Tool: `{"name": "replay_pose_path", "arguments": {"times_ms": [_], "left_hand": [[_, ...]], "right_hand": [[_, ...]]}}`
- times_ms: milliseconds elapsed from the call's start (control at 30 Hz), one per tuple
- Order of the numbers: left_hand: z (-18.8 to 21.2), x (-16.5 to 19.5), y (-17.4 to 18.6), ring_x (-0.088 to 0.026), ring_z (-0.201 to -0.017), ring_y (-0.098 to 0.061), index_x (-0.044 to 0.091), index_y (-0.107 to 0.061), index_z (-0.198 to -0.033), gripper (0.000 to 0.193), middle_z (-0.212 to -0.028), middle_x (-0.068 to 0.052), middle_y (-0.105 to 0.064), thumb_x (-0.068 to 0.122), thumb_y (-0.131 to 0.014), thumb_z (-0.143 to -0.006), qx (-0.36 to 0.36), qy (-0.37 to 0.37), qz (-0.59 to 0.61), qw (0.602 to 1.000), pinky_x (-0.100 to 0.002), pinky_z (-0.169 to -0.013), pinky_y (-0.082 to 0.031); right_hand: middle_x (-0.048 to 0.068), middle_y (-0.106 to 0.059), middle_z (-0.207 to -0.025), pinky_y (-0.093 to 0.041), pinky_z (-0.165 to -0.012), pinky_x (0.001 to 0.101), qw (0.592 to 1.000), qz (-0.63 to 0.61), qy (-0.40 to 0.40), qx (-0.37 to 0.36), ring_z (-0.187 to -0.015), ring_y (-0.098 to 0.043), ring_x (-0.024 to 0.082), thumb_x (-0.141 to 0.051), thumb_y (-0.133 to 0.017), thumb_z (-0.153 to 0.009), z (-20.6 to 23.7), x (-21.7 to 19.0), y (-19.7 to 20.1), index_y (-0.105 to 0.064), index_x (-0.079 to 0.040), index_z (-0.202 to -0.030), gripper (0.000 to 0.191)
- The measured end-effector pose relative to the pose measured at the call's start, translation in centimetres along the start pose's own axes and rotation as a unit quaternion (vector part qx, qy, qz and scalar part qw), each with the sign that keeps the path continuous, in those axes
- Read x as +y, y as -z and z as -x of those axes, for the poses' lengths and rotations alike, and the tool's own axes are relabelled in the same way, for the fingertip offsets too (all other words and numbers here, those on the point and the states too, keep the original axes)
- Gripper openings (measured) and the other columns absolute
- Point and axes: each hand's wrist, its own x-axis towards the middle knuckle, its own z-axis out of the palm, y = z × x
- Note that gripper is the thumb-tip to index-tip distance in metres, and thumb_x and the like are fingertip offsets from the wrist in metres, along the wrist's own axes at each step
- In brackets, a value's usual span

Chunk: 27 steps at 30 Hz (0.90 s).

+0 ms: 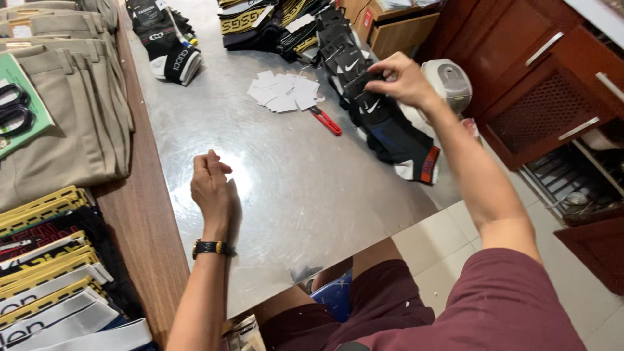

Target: The person sits at a metal table and attaches tags to packaged socks. They use a red handheld tagging tool to fasten a tag onto each sock, then set the finished sock aside and pull the next packaged sock from the pile to repeat the process.

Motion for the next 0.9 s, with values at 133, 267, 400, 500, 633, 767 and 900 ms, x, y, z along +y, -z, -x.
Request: {"name": "replay_pose_path", "arguments": {"times_ms": [133, 267, 400, 500, 633, 767, 900], "left_hand": [[-0.4, -1.7, -0.2, -0.019, -0.066, -0.062, 0.004, -0.062, -0.100, 0.045, -0.076, -0.007, -0.070, 0.042, -0.039, -0.112, -0.004, -0.028, -0.001, 1.000, -0.036, -0.065, -0.049], [-0.5, -3.2, -0.4, -0.018, -0.069, -0.065, 0.004, -0.061, -0.099, 0.046, -0.078, -0.007, -0.071, 0.042, -0.041, -0.112, -0.007, -0.040, 0.011, 0.999, -0.034, -0.065, -0.050], [-0.9, -4.1, -0.7, -0.017, -0.070, -0.066, 0.003, -0.061, -0.100, 0.043, -0.078, -0.006, -0.072, 0.041, -0.043, -0.113, -0.009, -0.044, 0.022, 0.999, -0.032, -0.066, -0.051], [-0.8, -4.5, -0.9, -0.016, -0.070, -0.067, 0.003, -0.060, -0.099, 0.042, -0.078, -0.006, -0.072, 0.039, -0.045, -0.113, -0.007, -0.055, 0.024, 0.998, -0.031, -0.066, -0.052], [-1.2, -5.1, -0.9, -0.016, -0.069, -0.067, 0.005, -0.061, -0.099, 0.038, -0.078, -0.006, -0.072, 0.037, -0.048, -0.113, 0.001, -0.082, 0.011, 0.997, -0.031, -0.066, -0.052], [-1.3, -5.3, -0.9, -0.014, -0.066, -0.065, 0.009, -0.061, -0.097, 0.035, -0.075, -0.003, -0.071, 0.037, -0.047, -0.112, -0.006, -0.032, 0.016, 0.999, -0.029, -0.062, -0.051], [-1.5, -5.4, -0.9, -0.012, -0.067, -0.066, 0.009, -0.060, -0.098, 0.036, -0.075, -0.003, -0.071, 0.039, -0.046, -0.112, -0.003, -0.049, 0.030, 0.998, -0.028, -0.063, -0.052]], "right_hand": [[0.014, -0.053, -0.128, -0.050, -0.099, 0.0399, 0.992, 0.087, 0.080, 0.051, -0.116, -0.058, 0.029, -0.033, -0.093, -0.081, 2.6, -1.5, -1.0, -0.074, -0.006, -0.125, 0.055], [0.014, -0.056, -0.127, -0.048, -0.102, 0.0431, 0.979, 0.148, 0.073, 0.116, -0.119, -0.056, 0.033, -0.035, -0.096, -0.078, 4.4, -2.0, -1.8, -0.075, -0.007, -0.114, 0.051], [0.012, -0.057, -0.117, -0.049, -0.099, 0.0430, 0.983, 0.125, 0.044, 0.128, -0.114, -0.057, 0.031, -0.034, -0.097, -0.078, 4.9, -1.9, -1.9, -0.070, -0.004, -0.108, 0.049], [0.011, -0.062, -0.104, -0.051, -0.088, 0.0398, 0.986, 0.098, 0.038, 0.128, -0.098, -0.061, 0.027, -0.031, -0.097, -0.077, 5.1, -3.2, -1.2, -0.064, -0.003, -0.102, 0.050], [0.003, -0.066, -0.084, -0.051, -0.069, 0.0306, 0.997, 0.052, -0.056, 0.019, -0.075, -0.063, 0.014, -0.026, -0.094, -0.082, 6.7, -8.5, 0.9, -0.062, -0.004, -0.100, 0.043], [0.003, -0.064, -0.077, -0.045, -0.059, 0.0267, 0.992, 0.001, -0.108, -0.068, -0.067, -0.057, 0.009, -0.022, -0.092, -0.083, 8.6, -15.7, 2.7, -0.065, -0.006, -0.100, 0.035], [-0.003, -0.064, -0.086, -0.048, -0.059, 0.0193, 0.974, -0.145, -0.012, -0.171, -0.070, -0.057, 0.004, -0.018, -0.088, -0.082, 8.4, -20.2, 2.3, -0.066, -0.008, -0.099, 0.030]]}}
